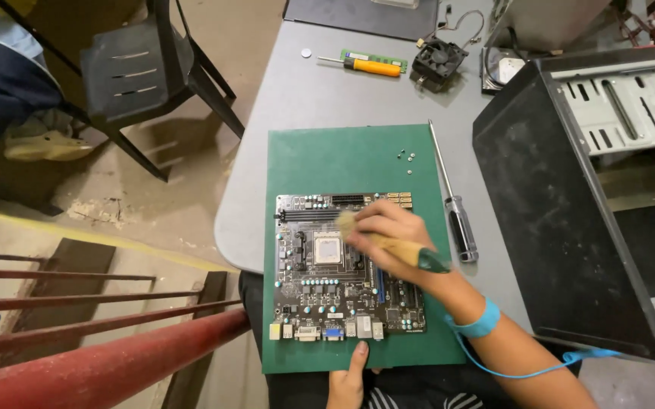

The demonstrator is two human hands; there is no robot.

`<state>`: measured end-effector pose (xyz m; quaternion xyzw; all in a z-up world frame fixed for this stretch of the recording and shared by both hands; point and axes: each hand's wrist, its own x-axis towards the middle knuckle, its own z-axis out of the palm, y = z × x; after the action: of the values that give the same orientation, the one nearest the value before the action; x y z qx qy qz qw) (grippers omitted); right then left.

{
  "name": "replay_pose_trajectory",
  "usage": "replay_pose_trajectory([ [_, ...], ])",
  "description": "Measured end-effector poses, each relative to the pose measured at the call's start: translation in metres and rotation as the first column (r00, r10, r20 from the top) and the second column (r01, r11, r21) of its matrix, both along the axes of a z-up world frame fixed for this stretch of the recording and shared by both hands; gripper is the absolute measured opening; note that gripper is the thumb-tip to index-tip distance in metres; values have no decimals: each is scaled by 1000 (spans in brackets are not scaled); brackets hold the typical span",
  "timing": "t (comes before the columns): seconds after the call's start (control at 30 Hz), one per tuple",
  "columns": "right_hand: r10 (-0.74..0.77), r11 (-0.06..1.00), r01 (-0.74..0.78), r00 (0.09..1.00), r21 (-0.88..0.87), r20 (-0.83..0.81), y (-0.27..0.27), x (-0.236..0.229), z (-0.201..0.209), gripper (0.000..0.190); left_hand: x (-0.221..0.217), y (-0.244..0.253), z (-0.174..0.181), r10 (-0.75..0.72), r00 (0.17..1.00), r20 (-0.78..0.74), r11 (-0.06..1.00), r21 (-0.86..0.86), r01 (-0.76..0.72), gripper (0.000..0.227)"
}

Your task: The person cleans a computer motherboard with a brush, sweeping across the surface to remove dust. They then pick up a CPU fan and place it onto the motherboard.

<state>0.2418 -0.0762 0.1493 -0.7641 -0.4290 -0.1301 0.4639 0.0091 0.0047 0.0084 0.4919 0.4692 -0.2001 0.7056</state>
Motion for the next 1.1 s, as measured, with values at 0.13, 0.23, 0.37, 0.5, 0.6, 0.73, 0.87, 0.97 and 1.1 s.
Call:
replay_pose_trajectory([
  [0.13, 87, 996, -89, 990, -16, -111, 35, -1, -3, 19, -1, -2, -10, -15, 998, 60, 1000, -7, 15, 49],
  [0.23, 123, 989, -130, 989, -70, -85, 53, -6, -27, 26, -7, -2, -21, 42, 992, 119, 999, -6, -41, 44],
  [0.37, 224, 969, -224, 974, -103, -7, 53, -14, -38, 27, -15, -1, -39, -5, 969, 249, 997, 73, -14, 39],
  [0.5, 99, 995, -93, 987, 48, -130, 59, -10, -24, 16, -15, 2, -44, -41, 944, 326, 998, 57, 24, 34],
  [0.6, 295, 945, -308, 947, -111, -125, 64, -5, -30, 22, -14, 5, -49, -26, 948, 318, 999, 43, 13, 64],
  [0.73, 207, 973, -211, 977, -90, -46, 87, 1, -20, 31, -25, 3, -63, -178, 949, 259, 984, 70, 165, 60],
  [0.87, 380, 883, -414, 907, -221, -182, 113, -12, 5, 50, -21, 8, -46, -148, 899, 413, 989, 55, 138, 57],
  [0.97, 249, 871, -262, 965, -416, -86, 124, 8, -31, 43, -22, 6, -53, -106, 891, 442, 994, 24, 107, 55],
  [1.1, 222, 879, -93, 948, -468, 229, 126, 8, -22, 49, -23, 8, -47, -129, 894, 429, 992, 46, 121, 60],
])
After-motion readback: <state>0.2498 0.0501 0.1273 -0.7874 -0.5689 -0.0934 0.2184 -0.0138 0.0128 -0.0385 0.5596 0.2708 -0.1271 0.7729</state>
